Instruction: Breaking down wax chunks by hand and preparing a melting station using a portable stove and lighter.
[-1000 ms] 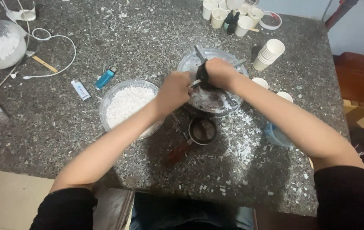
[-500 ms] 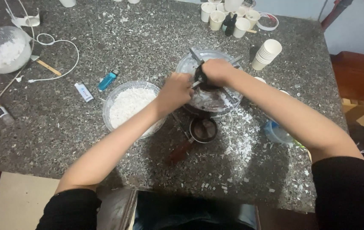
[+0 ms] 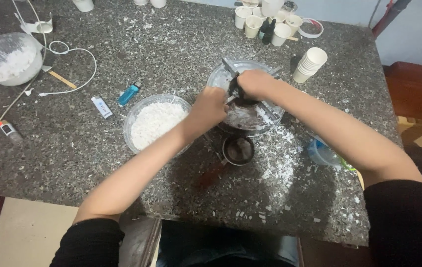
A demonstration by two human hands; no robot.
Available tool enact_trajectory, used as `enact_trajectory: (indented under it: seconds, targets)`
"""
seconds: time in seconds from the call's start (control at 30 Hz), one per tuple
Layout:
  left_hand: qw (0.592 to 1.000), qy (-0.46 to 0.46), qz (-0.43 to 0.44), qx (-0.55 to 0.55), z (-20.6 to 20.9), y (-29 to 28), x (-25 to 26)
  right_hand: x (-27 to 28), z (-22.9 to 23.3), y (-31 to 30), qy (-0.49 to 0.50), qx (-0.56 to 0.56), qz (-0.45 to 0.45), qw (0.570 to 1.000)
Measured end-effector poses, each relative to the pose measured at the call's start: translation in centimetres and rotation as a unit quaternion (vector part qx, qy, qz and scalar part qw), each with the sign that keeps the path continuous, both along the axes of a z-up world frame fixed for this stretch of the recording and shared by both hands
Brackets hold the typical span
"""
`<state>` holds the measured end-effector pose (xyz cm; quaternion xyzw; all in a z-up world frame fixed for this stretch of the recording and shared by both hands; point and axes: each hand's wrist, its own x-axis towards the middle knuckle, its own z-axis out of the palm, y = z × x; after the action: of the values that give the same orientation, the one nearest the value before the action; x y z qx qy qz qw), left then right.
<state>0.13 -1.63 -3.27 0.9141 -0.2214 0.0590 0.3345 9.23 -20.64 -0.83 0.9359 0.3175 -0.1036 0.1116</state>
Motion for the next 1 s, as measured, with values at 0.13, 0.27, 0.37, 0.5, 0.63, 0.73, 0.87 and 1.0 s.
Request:
enact_trajectory:
  seconds: [0.13,0.27,0.37,0.5,0.63,0.73,0.87,1.0]
  targets:
    - [1.000,0.005,0.004,0.019,0.1,0.0,0.2,0.0,-0.8,0.0,0.006,0.020,-0.005,1.000]
    - [1.000,0.017,0.008,0.001,0.1,-0.2,-0.1,-1.0,-0.5,0.9,0.012,0.046,-0.025,0.999]
    - [1.000,-0.002,-0.011,0.003,1.6,-0.2,-0.7,-1.6,0.2,1.0,-0.008,0.061,-0.012,0.998]
    - [1.000,0.009,-0.016,-0.011,3.6,-0.5,-1.8,-0.5,-0.4,-0.2,-0.031,0.082,-0.013,0.996]
    - [1.000,0.023,-0.020,-0.007,0.7,0.1,-0.2,-1.4,-2.0,-0.5,-0.097,0.031,0.020,0.995]
    - [0.999,0.035,-0.010,-0.011,1.5,0.4,-0.7,-1.1,-3.3,-0.6,-0.091,0.048,0.007,0.995]
    - [0.999,0.031,-0.016,-0.001,0.8,0.4,0.1,-1.0,-4.3,-0.9,-0.128,0.069,0.003,0.989]
    - [0.999,0.028,-0.021,0.006,1.1,0.6,0.5,-2.9,-0.1,0.1,-0.078,0.075,0.028,0.994]
